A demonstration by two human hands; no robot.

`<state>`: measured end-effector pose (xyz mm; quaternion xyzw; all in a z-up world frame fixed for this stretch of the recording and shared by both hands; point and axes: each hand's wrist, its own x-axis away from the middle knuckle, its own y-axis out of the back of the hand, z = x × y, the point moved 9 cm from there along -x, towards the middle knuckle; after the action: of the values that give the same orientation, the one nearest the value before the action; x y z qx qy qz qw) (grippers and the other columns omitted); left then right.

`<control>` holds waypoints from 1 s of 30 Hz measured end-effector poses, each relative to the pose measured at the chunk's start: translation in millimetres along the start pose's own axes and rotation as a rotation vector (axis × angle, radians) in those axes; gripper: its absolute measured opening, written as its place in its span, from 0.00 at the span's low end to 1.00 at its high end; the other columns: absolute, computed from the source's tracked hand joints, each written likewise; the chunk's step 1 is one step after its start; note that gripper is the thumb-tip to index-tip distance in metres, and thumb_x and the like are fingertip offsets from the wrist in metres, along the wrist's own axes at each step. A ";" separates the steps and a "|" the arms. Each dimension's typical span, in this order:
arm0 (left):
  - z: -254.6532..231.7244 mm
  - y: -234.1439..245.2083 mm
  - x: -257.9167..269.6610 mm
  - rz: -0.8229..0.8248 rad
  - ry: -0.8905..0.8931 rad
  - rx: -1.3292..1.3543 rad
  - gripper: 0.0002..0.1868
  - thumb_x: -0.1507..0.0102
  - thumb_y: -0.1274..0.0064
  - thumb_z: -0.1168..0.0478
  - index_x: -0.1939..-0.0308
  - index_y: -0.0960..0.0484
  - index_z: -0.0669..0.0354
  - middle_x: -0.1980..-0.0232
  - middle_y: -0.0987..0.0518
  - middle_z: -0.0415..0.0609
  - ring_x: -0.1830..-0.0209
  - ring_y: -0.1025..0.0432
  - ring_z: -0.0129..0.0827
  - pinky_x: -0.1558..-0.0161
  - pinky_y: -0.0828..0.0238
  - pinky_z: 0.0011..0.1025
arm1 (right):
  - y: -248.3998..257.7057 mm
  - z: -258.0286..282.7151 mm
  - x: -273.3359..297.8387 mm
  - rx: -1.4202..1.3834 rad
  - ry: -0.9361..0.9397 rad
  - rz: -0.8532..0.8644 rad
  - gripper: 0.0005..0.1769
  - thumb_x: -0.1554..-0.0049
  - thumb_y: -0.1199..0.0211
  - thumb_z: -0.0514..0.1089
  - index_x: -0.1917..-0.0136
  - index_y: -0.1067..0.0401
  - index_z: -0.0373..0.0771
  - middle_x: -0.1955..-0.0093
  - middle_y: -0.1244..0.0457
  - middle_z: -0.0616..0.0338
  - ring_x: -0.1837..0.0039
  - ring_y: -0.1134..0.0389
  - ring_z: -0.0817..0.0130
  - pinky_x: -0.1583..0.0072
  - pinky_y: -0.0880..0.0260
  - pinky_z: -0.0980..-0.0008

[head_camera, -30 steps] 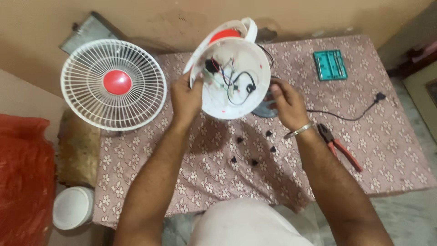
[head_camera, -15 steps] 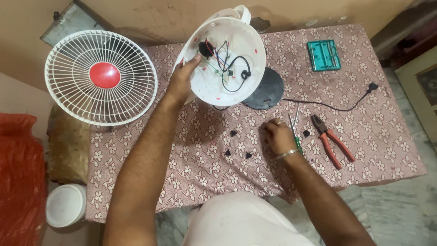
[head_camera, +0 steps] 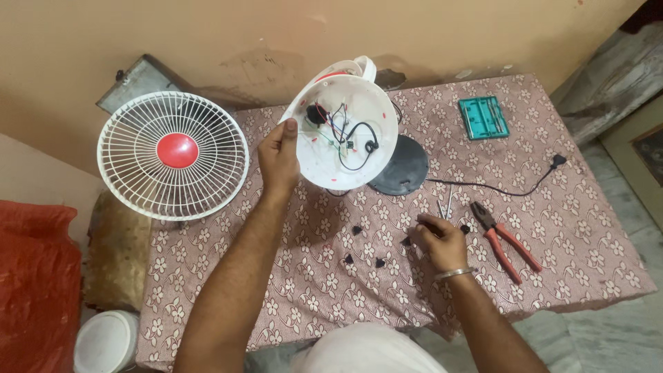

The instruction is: The person disassembles a small electric fan, removes the rear cover, and uses pliers and a screwdriver to manipulate internal components and wires. They then reattach the rear cover and secure it with screws.

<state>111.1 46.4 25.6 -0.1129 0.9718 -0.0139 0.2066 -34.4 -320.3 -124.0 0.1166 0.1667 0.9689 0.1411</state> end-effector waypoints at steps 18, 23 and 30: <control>-12.5 -0.3 2.3 -0.029 0.147 -0.195 0.30 0.27 0.57 0.42 0.58 0.13 0.66 0.69 0.18 0.45 0.69 0.27 0.25 0.65 0.29 0.27 | 6.7 40.3 -15.0 0.619 0.522 -0.010 0.18 0.38 0.38 0.50 0.40 0.24 0.38 0.38 0.31 0.51 0.37 0.30 0.52 0.32 0.33 0.54; -5.0 1.4 1.0 -0.072 0.251 -0.237 0.30 0.29 0.57 0.41 0.58 0.13 0.65 0.70 0.17 0.46 0.70 0.23 0.27 0.65 0.25 0.27 | -8.4 62.8 -72.7 0.630 0.288 0.083 0.32 0.39 0.37 0.55 0.28 0.36 0.38 0.34 0.35 0.46 0.33 0.35 0.51 0.30 0.38 0.53; -8.0 4.4 3.5 -0.092 0.192 -0.337 0.30 0.29 0.58 0.40 0.56 0.14 0.63 0.65 0.16 0.49 0.65 0.22 0.29 0.61 0.25 0.30 | -30.4 71.3 -147.9 0.921 0.146 0.064 0.57 0.58 0.19 0.60 0.25 0.43 0.35 0.29 0.42 0.39 0.31 0.42 0.44 0.35 0.39 0.50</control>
<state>103.8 49.8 31.2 -0.1883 0.9694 0.1289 0.0905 130.1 -318.3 -95.9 0.1037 0.5851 0.8037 0.0325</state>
